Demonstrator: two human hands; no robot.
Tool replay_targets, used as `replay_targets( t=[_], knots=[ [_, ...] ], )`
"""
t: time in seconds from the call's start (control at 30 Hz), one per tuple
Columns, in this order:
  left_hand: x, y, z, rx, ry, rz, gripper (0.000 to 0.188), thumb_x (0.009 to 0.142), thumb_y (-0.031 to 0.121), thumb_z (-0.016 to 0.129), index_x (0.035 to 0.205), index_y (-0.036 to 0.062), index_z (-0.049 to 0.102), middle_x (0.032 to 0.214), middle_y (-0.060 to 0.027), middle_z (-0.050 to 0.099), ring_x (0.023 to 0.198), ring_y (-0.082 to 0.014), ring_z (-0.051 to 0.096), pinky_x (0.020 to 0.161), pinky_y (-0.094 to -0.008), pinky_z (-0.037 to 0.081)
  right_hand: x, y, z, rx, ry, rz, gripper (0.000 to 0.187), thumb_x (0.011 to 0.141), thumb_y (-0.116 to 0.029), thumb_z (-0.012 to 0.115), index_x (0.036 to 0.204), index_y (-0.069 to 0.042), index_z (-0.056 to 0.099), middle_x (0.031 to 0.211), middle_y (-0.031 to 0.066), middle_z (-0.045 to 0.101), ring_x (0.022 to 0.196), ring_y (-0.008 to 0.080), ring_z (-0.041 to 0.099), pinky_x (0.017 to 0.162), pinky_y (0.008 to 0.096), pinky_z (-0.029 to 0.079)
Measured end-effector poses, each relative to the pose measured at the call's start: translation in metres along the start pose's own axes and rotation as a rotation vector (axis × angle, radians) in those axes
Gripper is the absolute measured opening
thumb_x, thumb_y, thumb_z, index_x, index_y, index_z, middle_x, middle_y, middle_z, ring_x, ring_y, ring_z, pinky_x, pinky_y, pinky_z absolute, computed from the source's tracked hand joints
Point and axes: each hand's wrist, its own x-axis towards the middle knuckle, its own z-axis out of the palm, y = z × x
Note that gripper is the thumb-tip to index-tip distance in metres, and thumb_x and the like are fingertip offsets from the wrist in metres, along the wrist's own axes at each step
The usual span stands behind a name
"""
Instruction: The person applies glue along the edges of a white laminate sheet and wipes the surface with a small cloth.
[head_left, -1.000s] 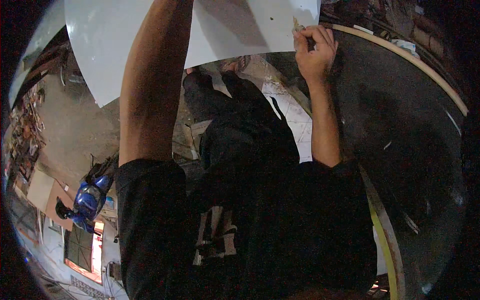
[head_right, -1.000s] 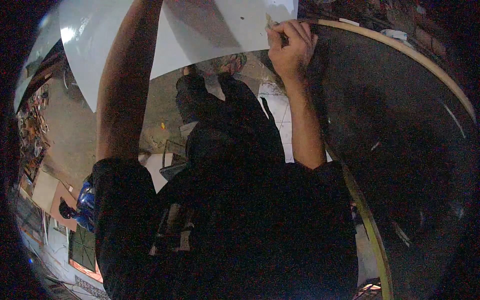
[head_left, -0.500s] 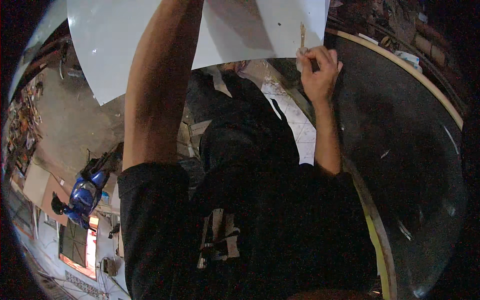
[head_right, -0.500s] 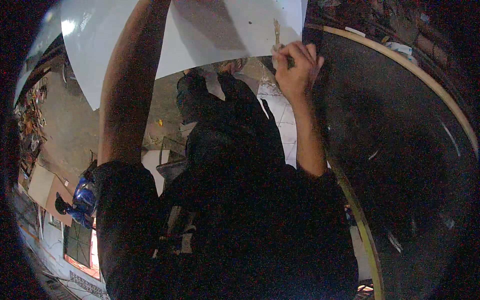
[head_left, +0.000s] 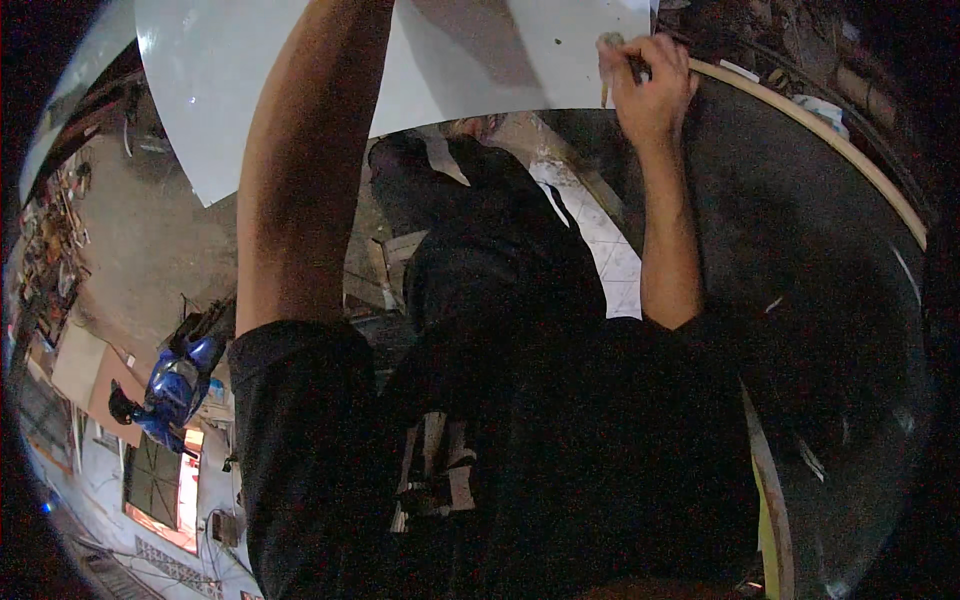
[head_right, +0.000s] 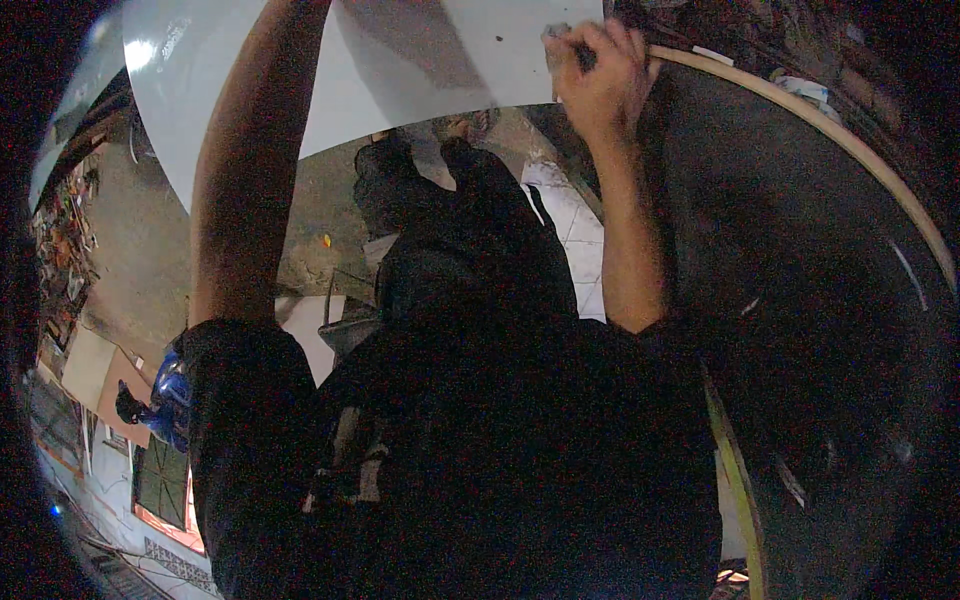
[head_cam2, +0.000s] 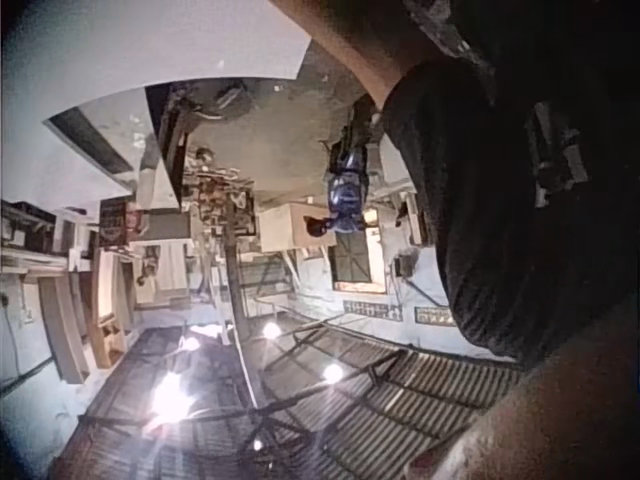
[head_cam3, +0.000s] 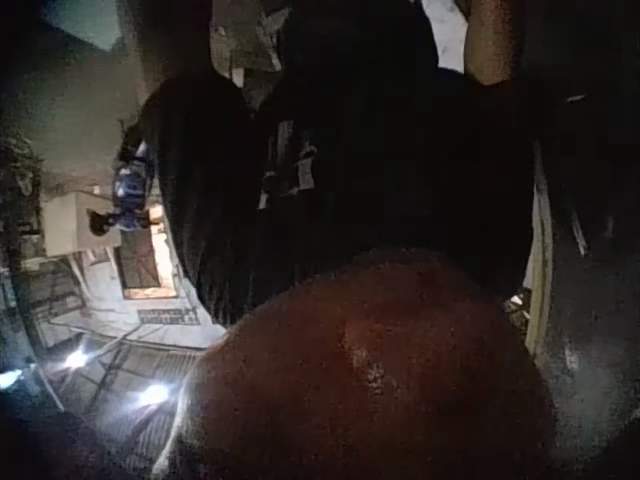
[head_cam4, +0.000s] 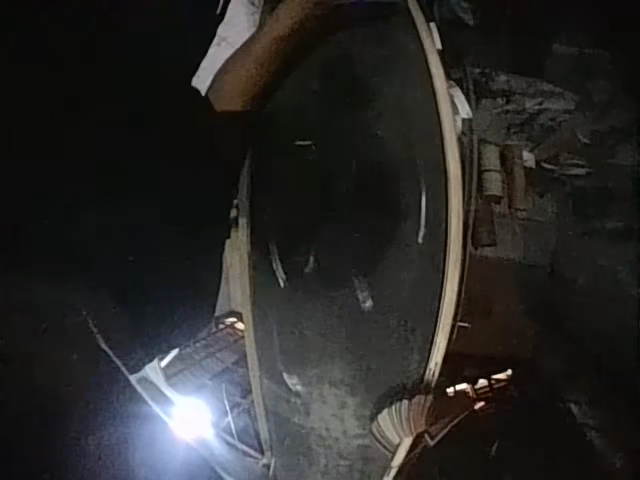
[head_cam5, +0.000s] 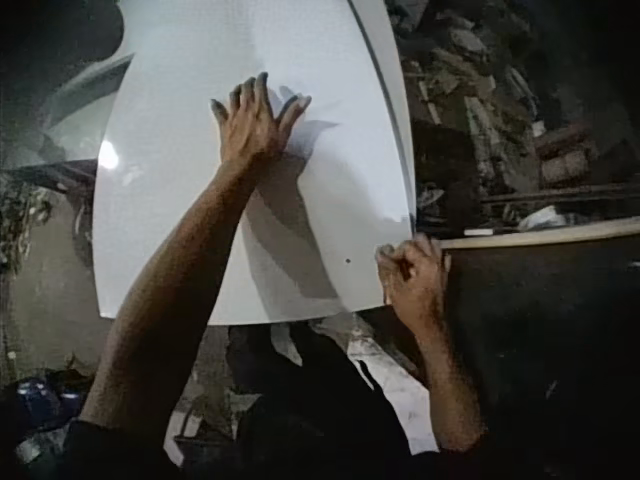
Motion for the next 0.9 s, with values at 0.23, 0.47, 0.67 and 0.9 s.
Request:
replay_targets(
  t=[0.23, 0.47, 0.67, 0.9],
  knots=[
    [0.0, -0.006, -0.001, 0.04, 0.058, 0.007, 0.085, 0.095, 0.066, 0.039, 0.147, -0.0005, 0.034, 0.15, -0.0215, 0.038, 0.141, -0.0389, 0.03, 0.114, -0.0663, 0.012, -0.009, -0.006, 0.001, 0.058, -0.008, -0.021, 0.018, 0.078, -0.031, 0.074, 0.079, -0.015, 0.066, 0.094, 0.0003, 0.063, 0.1, 0.0288, 0.056, 0.085, 0.053, 0.036],
    [-0.005, -0.008, -0.004, 0.032, 0.004, 0.009, 0.083, 0.096, 0.064, 0.038, 0.149, 0.0008, 0.032, 0.152, -0.0222, 0.035, 0.141, -0.0403, 0.03, 0.112, -0.0697, 0.012, -0.043, -0.015, -0.005, 0.039, -0.081, 0.053, 0.017, 0.079, -0.03, 0.074, 0.078, -0.015, 0.065, 0.088, -0.0007, 0.063, 0.096, 0.0277, 0.056, 0.082, 0.0473, 0.034],
    [0.0, -0.007, 0.004, -0.023, 0.045, 0.027, 0.079, 0.097, 0.061, 0.038, 0.149, 0.0015, 0.032, 0.151, -0.0221, 0.037, 0.141, -0.0423, 0.029, 0.111, -0.0714, 0.012, 0.007, -0.014, 0.012, 0.014, 0.117, -0.13, 0.024, 0.085, -0.028, 0.072, 0.077, -0.01, 0.058, 0.08, 0.0042, 0.054, 0.087, 0.027, 0.054, 0.076, 0.0451, 0.034],
    [-0.005, -0.015, 0.007, 0.094, 0.083, 0.013, 0.079, 0.098, 0.061, 0.034, 0.149, 0.0009, 0.032, 0.151, -0.0212, 0.036, 0.142, -0.0399, 0.028, 0.112, -0.0706, 0.009, -0.038, -0.025, -0.007, -0.068, -0.068, -0.017, 0.012, 0.082, -0.024, 0.07, 0.078, -0.015, 0.063, 0.088, 0.0007, 0.061, 0.095, 0.0278, 0.056, 0.082, 0.0467, 0.035]
  ],
)
